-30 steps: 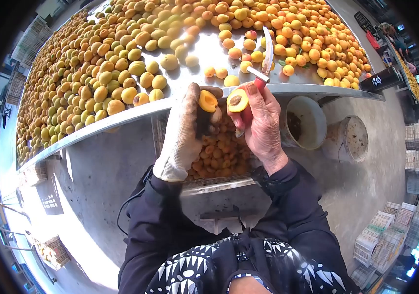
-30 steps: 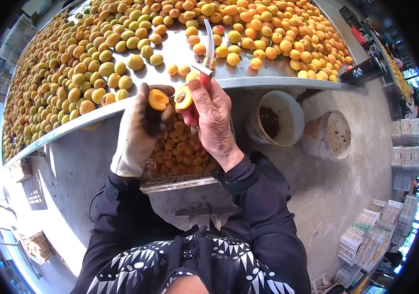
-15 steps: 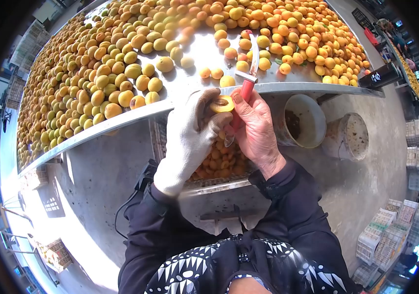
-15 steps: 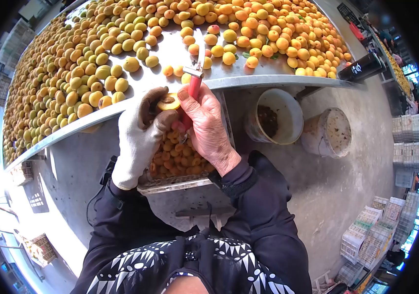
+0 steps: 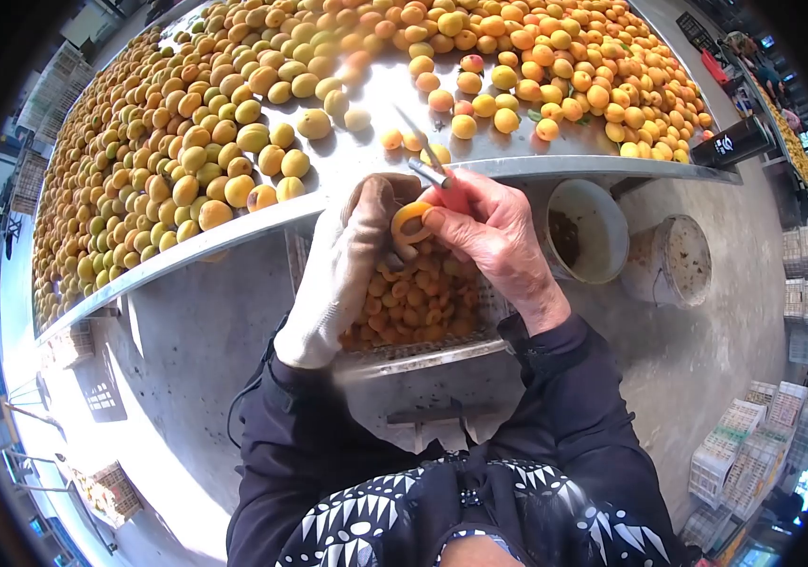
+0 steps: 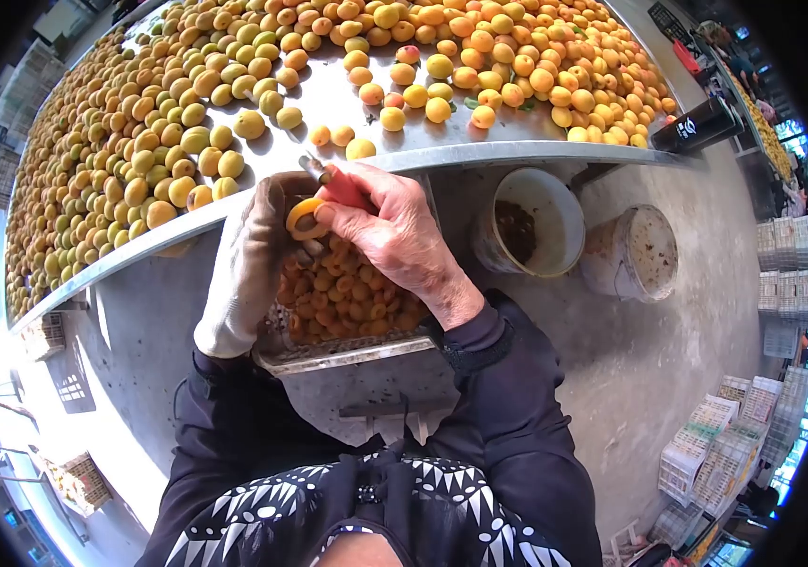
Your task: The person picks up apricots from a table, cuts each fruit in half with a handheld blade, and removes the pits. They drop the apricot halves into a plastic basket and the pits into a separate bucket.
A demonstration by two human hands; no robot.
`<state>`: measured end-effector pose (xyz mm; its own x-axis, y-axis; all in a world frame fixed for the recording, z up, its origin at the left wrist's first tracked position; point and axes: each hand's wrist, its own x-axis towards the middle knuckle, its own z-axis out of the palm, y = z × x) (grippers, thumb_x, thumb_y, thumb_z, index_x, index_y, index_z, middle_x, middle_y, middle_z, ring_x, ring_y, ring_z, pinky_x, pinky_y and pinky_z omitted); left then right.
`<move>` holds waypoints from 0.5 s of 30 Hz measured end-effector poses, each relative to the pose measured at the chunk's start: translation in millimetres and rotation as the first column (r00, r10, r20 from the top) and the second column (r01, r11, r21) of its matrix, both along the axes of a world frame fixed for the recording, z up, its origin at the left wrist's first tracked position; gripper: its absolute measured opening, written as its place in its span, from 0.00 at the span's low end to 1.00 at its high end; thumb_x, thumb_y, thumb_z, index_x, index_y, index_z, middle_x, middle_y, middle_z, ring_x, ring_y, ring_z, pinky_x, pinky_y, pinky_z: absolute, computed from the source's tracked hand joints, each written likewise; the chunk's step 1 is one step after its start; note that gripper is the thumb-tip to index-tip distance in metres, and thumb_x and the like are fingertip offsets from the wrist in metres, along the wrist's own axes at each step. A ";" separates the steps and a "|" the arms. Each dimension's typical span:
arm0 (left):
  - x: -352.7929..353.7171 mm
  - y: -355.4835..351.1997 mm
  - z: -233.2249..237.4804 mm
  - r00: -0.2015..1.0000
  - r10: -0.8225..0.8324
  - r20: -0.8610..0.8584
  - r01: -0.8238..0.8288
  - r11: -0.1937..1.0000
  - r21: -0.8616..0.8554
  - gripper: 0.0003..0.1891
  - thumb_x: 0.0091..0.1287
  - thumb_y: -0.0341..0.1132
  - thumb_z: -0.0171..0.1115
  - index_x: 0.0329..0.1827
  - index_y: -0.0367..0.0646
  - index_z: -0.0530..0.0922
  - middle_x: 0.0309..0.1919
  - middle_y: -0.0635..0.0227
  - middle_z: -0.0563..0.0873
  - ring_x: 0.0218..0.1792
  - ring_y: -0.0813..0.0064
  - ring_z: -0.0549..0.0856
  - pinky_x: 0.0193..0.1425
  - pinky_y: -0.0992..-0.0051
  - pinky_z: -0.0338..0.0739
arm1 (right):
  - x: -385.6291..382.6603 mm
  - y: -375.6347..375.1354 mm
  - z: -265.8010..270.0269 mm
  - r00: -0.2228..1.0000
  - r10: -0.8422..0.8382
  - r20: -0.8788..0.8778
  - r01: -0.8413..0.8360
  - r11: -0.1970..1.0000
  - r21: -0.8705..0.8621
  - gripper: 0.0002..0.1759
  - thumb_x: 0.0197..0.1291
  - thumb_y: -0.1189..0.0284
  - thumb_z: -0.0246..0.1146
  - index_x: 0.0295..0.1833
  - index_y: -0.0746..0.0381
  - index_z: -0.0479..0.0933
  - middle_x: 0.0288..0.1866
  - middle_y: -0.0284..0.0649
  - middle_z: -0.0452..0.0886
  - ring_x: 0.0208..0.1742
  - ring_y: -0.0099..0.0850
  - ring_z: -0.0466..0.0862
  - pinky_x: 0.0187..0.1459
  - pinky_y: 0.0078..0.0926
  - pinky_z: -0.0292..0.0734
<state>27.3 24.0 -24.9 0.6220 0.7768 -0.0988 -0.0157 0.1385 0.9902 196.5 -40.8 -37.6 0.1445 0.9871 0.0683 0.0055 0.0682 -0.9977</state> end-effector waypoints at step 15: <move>13.8 -1.7 -33.1 0.866 0.280 0.414 0.059 0.765 -0.641 0.26 0.79 0.52 0.49 0.56 0.32 0.76 0.39 0.59 0.83 0.33 0.74 0.81 0.31 0.83 0.72 | 4.0 15.3 -3.2 0.709 -0.123 -0.694 0.301 0.943 0.141 0.23 0.67 0.56 0.65 0.26 0.55 0.66 0.22 0.28 0.62 0.23 0.21 0.63 0.28 0.21 0.60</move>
<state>41.1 22.3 -58.0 0.6338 0.7111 -0.3043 -0.4968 0.6759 0.5444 200.5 -25.5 -40.8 0.4436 0.8920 0.0866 -0.6113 0.3719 -0.6985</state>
